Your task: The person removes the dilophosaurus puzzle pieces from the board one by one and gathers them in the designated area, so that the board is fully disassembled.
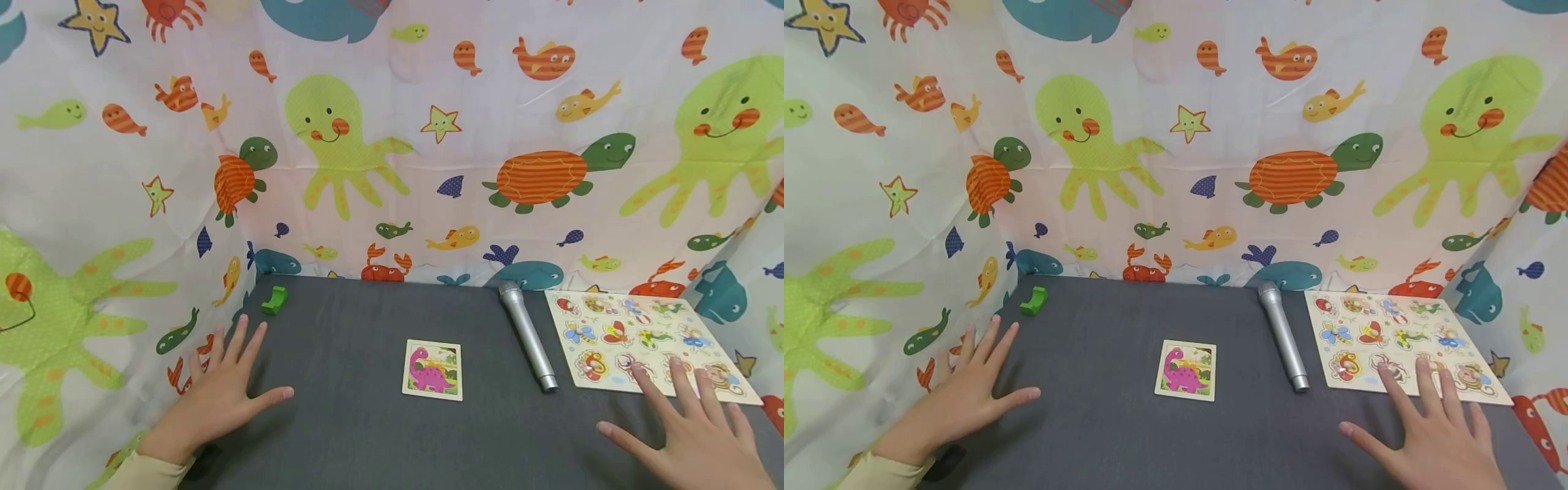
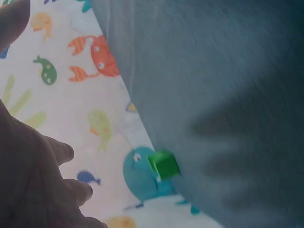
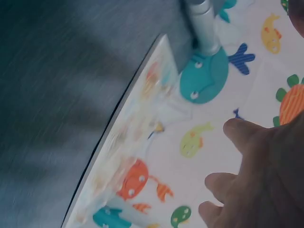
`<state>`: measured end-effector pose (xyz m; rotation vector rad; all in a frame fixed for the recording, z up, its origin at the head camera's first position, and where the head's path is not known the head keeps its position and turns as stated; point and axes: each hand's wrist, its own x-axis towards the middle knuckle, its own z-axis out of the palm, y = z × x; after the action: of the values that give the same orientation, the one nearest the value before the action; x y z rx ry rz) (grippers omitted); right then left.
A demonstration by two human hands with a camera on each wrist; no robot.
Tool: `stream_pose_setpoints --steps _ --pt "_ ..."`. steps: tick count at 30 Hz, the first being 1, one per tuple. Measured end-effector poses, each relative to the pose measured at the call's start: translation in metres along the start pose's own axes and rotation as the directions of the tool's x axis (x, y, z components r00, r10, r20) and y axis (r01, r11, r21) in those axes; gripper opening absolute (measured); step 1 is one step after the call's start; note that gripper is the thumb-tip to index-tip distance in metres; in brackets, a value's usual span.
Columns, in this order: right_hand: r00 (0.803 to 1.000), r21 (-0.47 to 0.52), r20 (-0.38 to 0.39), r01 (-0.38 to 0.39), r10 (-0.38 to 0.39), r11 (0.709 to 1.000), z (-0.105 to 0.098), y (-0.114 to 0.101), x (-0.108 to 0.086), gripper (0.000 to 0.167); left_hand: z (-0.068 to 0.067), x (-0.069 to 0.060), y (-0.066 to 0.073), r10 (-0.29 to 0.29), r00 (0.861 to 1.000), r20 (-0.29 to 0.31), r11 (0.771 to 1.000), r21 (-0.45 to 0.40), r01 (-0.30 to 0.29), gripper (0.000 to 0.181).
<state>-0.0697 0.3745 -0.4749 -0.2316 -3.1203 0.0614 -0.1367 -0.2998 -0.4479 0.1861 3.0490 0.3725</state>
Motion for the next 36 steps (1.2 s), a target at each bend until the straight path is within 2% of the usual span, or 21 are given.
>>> stream_pose_setpoints --steps 4,8,11,15,20,24,30,36 --pt "0.996 0.076 -0.004 0.092 -0.092 0.993 -0.007 -0.021 0.012 0.121 0.009 0.010 0.015 0.029 0.999 -0.014 0.999 -0.020 -0.029 0.126" --pt "0.979 0.164 -0.056 0.202 -0.195 0.966 -0.011 -0.052 0.024 0.114 0.022 0.026 0.034 0.076 0.996 -0.035 0.996 -0.040 -0.078 0.130" --pt "0.959 0.232 -0.111 0.279 -0.260 0.932 -0.014 -0.080 0.034 0.107 0.031 0.041 0.055 0.117 0.991 -0.057 0.990 -0.073 -0.121 0.128" --pt "0.927 0.316 -0.174 0.372 -0.332 0.873 -0.016 -0.120 0.047 0.093 0.044 0.058 0.088 0.161 0.985 -0.061 0.974 -0.149 -0.169 0.116" --pt "0.899 0.385 -0.173 0.438 -0.403 0.812 -0.003 -0.164 0.060 0.074 0.058 0.074 0.127 0.179 0.984 -0.020 0.956 -0.231 -0.178 0.102" --pt "0.878 0.413 -0.173 0.475 -0.446 0.777 0.011 -0.192 0.066 0.066 0.070 0.084 0.148 0.211 0.977 -0.011 0.947 -0.244 -0.208 0.087" --pt "0.853 0.385 -0.155 0.516 -0.498 0.765 0.017 -0.226 0.065 0.051 0.081 0.097 0.170 0.291 0.956 -0.018 0.935 -0.205 -0.289 0.057" --pt "0.830 0.359 -0.159 0.553 -0.535 0.752 0.024 -0.248 0.059 0.036 0.090 0.108 0.184 0.332 0.943 -0.025 0.928 -0.168 -0.331 0.045"
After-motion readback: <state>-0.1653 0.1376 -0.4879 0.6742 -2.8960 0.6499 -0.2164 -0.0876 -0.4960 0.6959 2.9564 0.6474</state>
